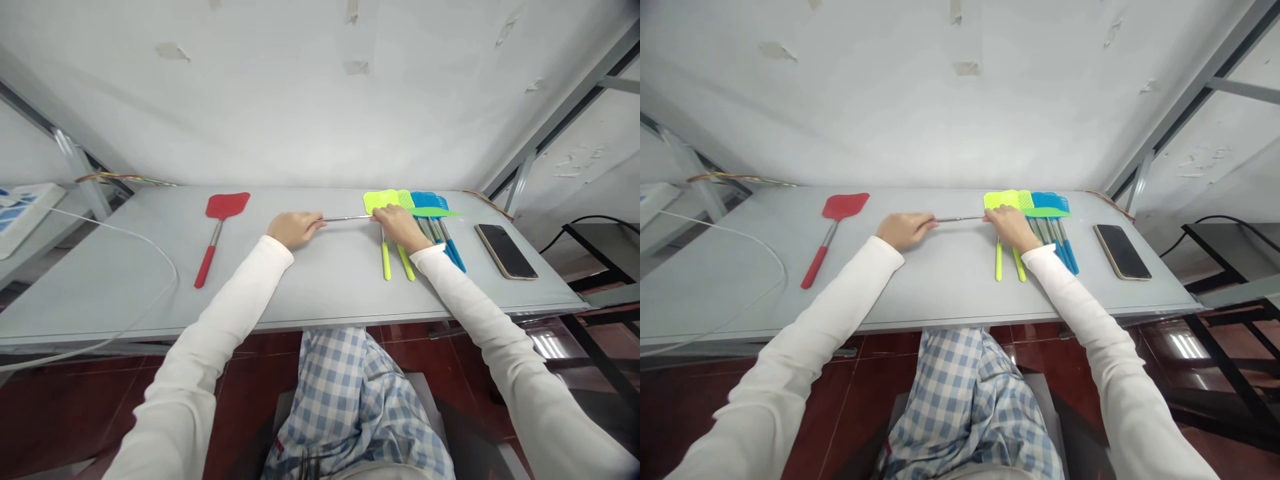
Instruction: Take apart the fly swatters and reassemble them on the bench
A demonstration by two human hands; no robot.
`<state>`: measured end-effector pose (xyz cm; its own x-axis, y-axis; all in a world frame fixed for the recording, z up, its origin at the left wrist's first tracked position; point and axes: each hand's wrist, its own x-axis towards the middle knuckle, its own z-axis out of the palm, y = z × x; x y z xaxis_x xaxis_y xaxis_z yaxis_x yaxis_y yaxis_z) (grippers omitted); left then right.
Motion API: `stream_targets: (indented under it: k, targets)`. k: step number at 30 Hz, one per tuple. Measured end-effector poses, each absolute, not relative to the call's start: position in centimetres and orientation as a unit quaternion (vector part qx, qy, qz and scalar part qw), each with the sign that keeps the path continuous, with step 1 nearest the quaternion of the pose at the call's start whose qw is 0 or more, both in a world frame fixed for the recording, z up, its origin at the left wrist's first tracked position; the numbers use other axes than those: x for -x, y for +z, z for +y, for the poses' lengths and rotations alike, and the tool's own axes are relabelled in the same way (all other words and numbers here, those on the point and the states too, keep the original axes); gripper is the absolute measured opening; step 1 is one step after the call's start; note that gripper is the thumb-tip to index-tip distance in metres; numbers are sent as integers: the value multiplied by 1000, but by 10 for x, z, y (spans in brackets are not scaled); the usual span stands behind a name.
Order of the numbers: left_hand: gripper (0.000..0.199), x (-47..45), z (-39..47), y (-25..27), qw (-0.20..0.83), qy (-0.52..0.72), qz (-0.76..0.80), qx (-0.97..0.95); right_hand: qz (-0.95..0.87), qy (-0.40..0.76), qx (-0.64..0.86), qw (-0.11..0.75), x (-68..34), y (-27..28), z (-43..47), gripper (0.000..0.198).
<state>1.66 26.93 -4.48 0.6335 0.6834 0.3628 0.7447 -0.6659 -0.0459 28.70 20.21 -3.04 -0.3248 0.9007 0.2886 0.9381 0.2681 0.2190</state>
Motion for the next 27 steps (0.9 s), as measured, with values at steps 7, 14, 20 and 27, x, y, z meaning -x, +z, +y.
stream_targets:
  k: [7,14,20,27]
  targets:
    - [49,-35,252,-47,115,-135,-399,900,-802,-171,571,35,-255,-32,191,35]
    - [48,-33,261,-44,110,-160,-412,890,-793,-232,560,55,-264,-29,201,31]
    - [48,-11,277,-39,118,-185,-447,867,-746,-276,600,82,-302,-19,202,25]
    - [46,-11,273,-40,114,-186,-438,872,-764,-213,609,29,-298,-12,195,29]
